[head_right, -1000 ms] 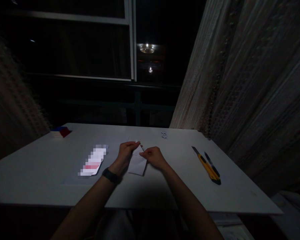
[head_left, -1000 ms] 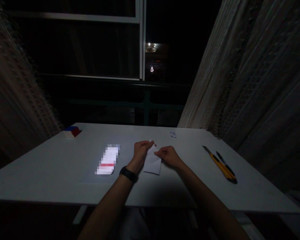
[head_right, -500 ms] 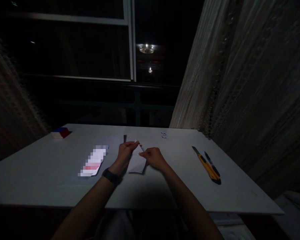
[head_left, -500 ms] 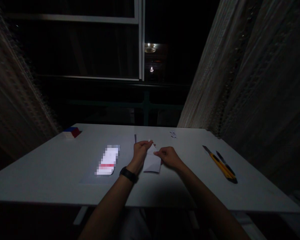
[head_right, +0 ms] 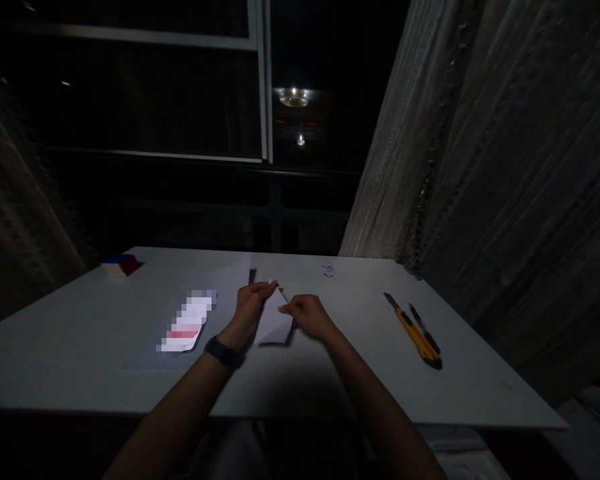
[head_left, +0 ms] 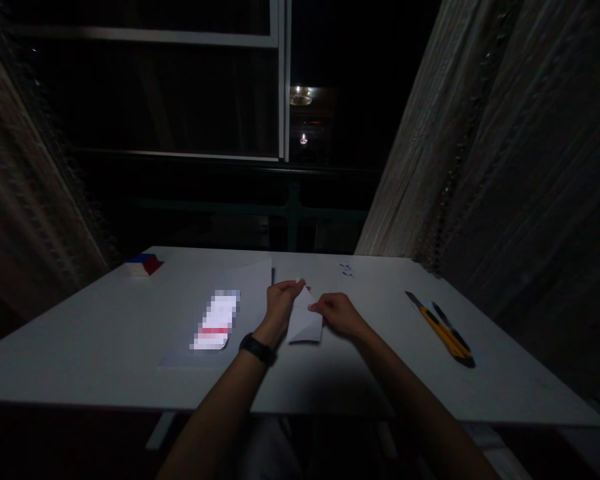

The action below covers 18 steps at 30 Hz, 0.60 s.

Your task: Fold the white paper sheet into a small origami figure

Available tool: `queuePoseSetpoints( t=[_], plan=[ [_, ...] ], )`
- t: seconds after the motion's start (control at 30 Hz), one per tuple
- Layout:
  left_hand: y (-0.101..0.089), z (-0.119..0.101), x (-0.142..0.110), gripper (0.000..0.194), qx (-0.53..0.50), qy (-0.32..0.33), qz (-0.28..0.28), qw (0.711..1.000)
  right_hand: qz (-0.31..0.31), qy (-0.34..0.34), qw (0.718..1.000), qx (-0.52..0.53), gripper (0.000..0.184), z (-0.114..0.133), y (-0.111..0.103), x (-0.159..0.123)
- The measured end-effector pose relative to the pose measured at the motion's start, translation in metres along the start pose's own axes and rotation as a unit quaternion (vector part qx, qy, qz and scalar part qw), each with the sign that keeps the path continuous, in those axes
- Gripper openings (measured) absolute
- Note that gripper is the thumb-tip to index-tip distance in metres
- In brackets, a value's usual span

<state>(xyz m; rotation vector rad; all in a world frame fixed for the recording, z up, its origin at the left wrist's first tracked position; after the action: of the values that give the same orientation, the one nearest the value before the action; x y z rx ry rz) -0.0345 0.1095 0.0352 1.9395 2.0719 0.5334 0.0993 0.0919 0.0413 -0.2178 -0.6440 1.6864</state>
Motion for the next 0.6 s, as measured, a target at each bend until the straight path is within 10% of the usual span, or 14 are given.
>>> queuePoseSetpoints(
  t=[0.6],
  plan=[
    [0.0023,-0.003,-0.0017,0.033,0.001,0.007,0.006,1.0,0.061,0.014,0.996,0.065,0.034,-0.0053,0.0043,-0.0001]
  ],
)
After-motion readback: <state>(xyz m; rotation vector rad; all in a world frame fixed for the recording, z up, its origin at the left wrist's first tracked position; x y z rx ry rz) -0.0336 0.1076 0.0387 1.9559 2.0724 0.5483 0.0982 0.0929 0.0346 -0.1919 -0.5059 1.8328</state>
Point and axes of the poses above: each hand's wrist, its own x-axis towards the middle knuckle, its own y-axis out of the palm, z = x × y, the point moved 8 cm from there along x, towards the middle knuckle, and after that the axes turned 5 degrees about -x, right-handed, at the moved point
